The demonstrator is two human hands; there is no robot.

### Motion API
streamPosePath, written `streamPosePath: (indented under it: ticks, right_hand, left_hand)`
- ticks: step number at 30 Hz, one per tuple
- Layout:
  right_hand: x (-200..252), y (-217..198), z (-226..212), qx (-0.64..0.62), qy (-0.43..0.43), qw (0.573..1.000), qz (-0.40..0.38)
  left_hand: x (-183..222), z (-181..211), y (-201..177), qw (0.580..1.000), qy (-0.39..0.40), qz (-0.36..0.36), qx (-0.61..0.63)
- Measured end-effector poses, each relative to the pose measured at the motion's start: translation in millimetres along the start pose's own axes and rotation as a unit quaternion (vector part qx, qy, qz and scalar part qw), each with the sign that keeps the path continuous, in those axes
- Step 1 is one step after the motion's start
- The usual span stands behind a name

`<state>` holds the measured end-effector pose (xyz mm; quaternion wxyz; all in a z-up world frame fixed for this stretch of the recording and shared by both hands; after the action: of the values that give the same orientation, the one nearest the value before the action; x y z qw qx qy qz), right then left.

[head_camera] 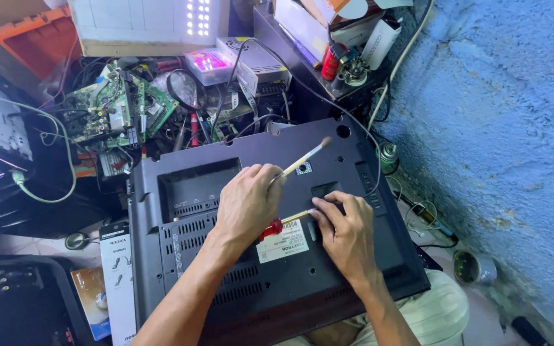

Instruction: Disassembling and inspecting the internal components of a television set using a screwdriver and prying tools.

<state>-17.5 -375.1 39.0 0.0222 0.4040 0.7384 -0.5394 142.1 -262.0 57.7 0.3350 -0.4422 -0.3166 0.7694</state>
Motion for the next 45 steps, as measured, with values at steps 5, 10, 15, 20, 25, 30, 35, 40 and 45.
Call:
streamPosePath:
  ticks: [5,10,15,20,25,30,35,40,45]
  right_hand:
    - [-15.9,23.1,9.1,-0.017,-0.016,1.000,-0.014]
    - [-20.2,29.0,7.8,-0.018,-0.011,0.999,-0.025]
    - [-21.8,26.0,7.7,-0.025,-0.001,0.999,-0.023]
    - [-23.3,15.2,-3.5,-0.059,0.007,0.998,-0.032]
    - [-21.3,15.1,0.1,-0.061,0.022,0.997,-0.033]
    - [-19.2,15.7,-2.5,-0.050,0.008,0.998,-0.030]
    - [-16.6,19.4,0.6,-0.040,0.010,0.999,-0.036]
    - [-17.8,18.3,-9.2,-0.032,0.004,0.997,-0.073]
    - [-19.3,34.4,-0.2,0.017,-0.005,0.992,-0.125]
  left_hand:
    - [-1.5,-5.8,12.2,0.998,0.010,-0.058,-0.013]
    - [-2.3,17.1,-7.6,0.994,0.020,-0.099,0.047]
    - [10.6,7.7,29.3,0.980,0.060,-0.175,-0.074]
    - [9.0,-1.1,31.7,0.987,0.054,-0.123,-0.091]
    - [8.7,-1.8,33.9,0.987,0.073,-0.086,-0.113]
    - [11.0,-1.7,27.9,0.986,0.052,-0.110,-0.117]
    - [13.5,-10.8,35.3,0.987,0.062,-0.076,-0.124]
    - [9.2,-14.4,20.4,0.987,0.070,-0.034,-0.138]
    - [6.3,-27.0,16.4,0.989,0.068,-0.015,-0.132]
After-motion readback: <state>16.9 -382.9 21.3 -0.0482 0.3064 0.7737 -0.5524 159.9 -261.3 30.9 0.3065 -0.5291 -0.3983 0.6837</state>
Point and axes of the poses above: each hand's wrist, its own x-axis away from the middle knuckle, its own y-axis out of the palm, z = x × y, the point moved 7 cm from there along -x, towards the middle knuckle, and after that the axes turned 15 degrees about y, right-handed, at the moved point
